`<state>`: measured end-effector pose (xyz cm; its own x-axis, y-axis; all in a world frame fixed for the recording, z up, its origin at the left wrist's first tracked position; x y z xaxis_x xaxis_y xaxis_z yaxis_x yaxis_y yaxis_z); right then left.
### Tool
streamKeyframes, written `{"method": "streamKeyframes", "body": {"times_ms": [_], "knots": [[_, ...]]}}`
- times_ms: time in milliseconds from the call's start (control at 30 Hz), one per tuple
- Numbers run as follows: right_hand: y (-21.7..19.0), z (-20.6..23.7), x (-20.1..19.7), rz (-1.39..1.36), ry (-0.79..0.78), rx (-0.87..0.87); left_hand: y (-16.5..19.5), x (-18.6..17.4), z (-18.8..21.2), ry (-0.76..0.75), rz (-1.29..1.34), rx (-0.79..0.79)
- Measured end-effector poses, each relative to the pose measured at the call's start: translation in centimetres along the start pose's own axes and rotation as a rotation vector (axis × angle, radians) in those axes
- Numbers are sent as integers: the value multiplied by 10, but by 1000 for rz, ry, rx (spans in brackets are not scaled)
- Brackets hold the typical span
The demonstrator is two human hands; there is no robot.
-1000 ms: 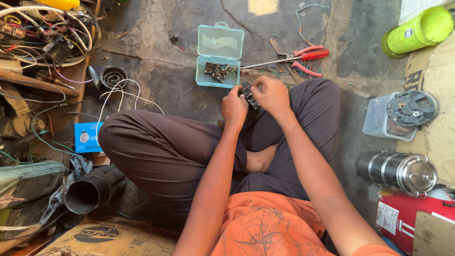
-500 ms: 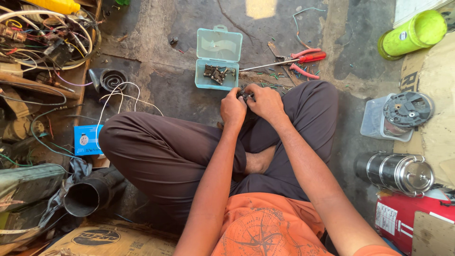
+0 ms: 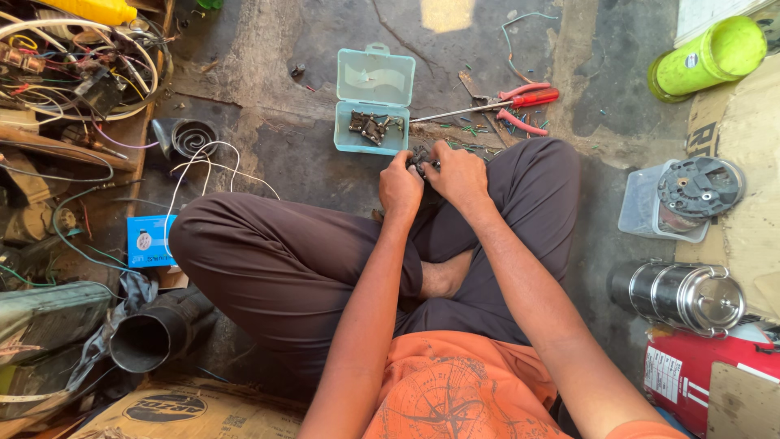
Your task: The person sits cross-legged on the floor and uses a red-handled screwdriver to tighten screws on a small electrical component. They repeatedly adjust the component and the screwdriver to secure the screws.
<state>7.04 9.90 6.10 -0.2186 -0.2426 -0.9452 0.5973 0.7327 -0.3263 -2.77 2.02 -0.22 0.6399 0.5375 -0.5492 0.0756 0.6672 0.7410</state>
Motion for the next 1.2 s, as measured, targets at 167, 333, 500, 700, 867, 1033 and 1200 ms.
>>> {"method": "streamKeyframes", "body": {"times_ms": [167,333,500,700,867,1033,1200], "knots": [[1,0,6,25,-78,-21,0,0,-1,-2,-13,-9],[-4,1,-3,29,-5,-28,0,0,0,-5,-8,-11],[-16,-2,-16,8,-10,-60,0,1,-1,2,-11,5],[-14,-3,-24,-335,209,-96,-3,5,-3,4,2,16],[28,-12,-17,-1650,275,254,-6,8,-6,8,40,14],[26,-16,-25,-1072,259,65,-13,4,-10,18,48,-24],[-18,-11,-26,42,133,-85,-20,-4,-15,14,28,-53]]}}
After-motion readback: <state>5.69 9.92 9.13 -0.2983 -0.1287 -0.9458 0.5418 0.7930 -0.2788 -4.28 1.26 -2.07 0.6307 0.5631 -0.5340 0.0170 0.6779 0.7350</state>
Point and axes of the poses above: each hand's wrist, its own z-axis away from the middle knuckle, its own x-axis out of the palm, y = z × x, the point moved 4 cm from there along -z, towards the middle knuckle, and after that the axes turned 14 degrees about -x, right-handed, at the moved point
